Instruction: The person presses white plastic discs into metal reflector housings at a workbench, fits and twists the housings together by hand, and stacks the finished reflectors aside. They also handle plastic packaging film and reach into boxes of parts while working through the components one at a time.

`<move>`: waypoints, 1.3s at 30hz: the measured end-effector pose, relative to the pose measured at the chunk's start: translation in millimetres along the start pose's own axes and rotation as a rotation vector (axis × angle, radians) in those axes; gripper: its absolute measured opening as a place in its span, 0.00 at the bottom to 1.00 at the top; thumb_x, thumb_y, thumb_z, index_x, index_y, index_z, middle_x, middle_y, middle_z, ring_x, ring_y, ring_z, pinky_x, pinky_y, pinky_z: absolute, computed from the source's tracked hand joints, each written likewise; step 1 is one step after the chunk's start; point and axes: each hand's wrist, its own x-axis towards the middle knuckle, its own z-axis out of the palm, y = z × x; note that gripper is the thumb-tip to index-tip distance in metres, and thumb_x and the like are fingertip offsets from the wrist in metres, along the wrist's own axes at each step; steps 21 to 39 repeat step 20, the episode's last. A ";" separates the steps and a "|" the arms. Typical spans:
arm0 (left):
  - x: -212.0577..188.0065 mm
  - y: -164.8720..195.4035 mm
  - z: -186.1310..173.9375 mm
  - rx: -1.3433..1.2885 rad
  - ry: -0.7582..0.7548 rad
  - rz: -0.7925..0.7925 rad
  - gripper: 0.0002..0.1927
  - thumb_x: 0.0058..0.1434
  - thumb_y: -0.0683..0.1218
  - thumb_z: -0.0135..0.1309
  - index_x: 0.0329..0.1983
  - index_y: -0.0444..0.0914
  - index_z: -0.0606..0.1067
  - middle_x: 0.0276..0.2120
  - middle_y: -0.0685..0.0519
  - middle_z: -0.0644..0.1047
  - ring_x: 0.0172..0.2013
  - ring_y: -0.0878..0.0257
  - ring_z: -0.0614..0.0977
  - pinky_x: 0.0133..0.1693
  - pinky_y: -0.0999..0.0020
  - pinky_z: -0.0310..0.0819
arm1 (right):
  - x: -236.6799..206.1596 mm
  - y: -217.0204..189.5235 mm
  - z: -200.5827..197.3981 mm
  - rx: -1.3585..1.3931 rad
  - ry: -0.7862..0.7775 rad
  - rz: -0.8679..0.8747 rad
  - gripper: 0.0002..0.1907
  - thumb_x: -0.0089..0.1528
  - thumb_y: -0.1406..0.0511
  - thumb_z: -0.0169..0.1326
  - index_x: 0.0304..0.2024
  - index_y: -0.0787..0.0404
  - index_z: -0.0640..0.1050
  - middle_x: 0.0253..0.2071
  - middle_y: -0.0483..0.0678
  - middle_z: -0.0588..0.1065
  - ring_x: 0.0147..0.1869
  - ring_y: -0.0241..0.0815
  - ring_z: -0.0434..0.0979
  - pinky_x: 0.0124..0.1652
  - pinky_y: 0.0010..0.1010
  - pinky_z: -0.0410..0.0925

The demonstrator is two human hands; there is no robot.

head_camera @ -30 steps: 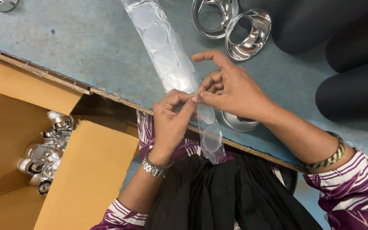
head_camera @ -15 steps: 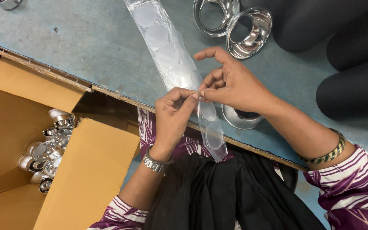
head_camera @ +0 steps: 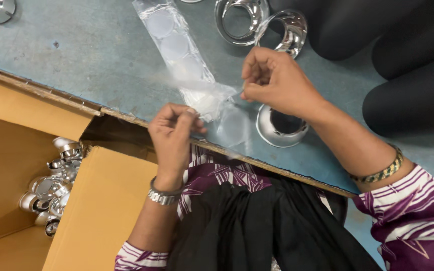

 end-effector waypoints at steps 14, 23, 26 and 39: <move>-17.2 -6.8 -1.6 0.455 -0.114 0.370 0.07 0.76 0.33 0.57 0.48 0.27 0.69 0.44 0.44 0.80 0.39 0.68 0.80 0.43 0.78 0.76 | -7.5 -15.7 80.7 -0.476 0.242 -0.159 0.14 0.56 0.56 0.57 0.29 0.60 0.81 0.39 0.52 0.75 0.43 0.52 0.79 0.43 0.43 0.71; -15.5 -26.8 -18.1 0.390 -0.166 0.274 0.08 0.80 0.39 0.59 0.46 0.26 0.77 0.39 0.50 0.79 0.38 0.72 0.77 0.43 0.81 0.72 | -21.1 -2.7 103.4 -0.593 0.350 -0.113 0.16 0.62 0.59 0.52 0.45 0.62 0.77 0.42 0.56 0.74 0.42 0.56 0.81 0.42 0.45 0.74; -15.5 -26.8 -18.1 0.390 -0.166 0.274 0.08 0.80 0.39 0.59 0.46 0.26 0.77 0.39 0.50 0.79 0.38 0.72 0.77 0.43 0.81 0.72 | -21.1 -2.7 103.4 -0.593 0.350 -0.113 0.16 0.62 0.59 0.52 0.45 0.62 0.77 0.42 0.56 0.74 0.42 0.56 0.81 0.42 0.45 0.74; -15.5 -26.8 -18.1 0.390 -0.166 0.274 0.08 0.80 0.39 0.59 0.46 0.26 0.77 0.39 0.50 0.79 0.38 0.72 0.77 0.43 0.81 0.72 | -21.1 -2.7 103.4 -0.593 0.350 -0.113 0.16 0.62 0.59 0.52 0.45 0.62 0.77 0.42 0.56 0.74 0.42 0.56 0.81 0.42 0.45 0.74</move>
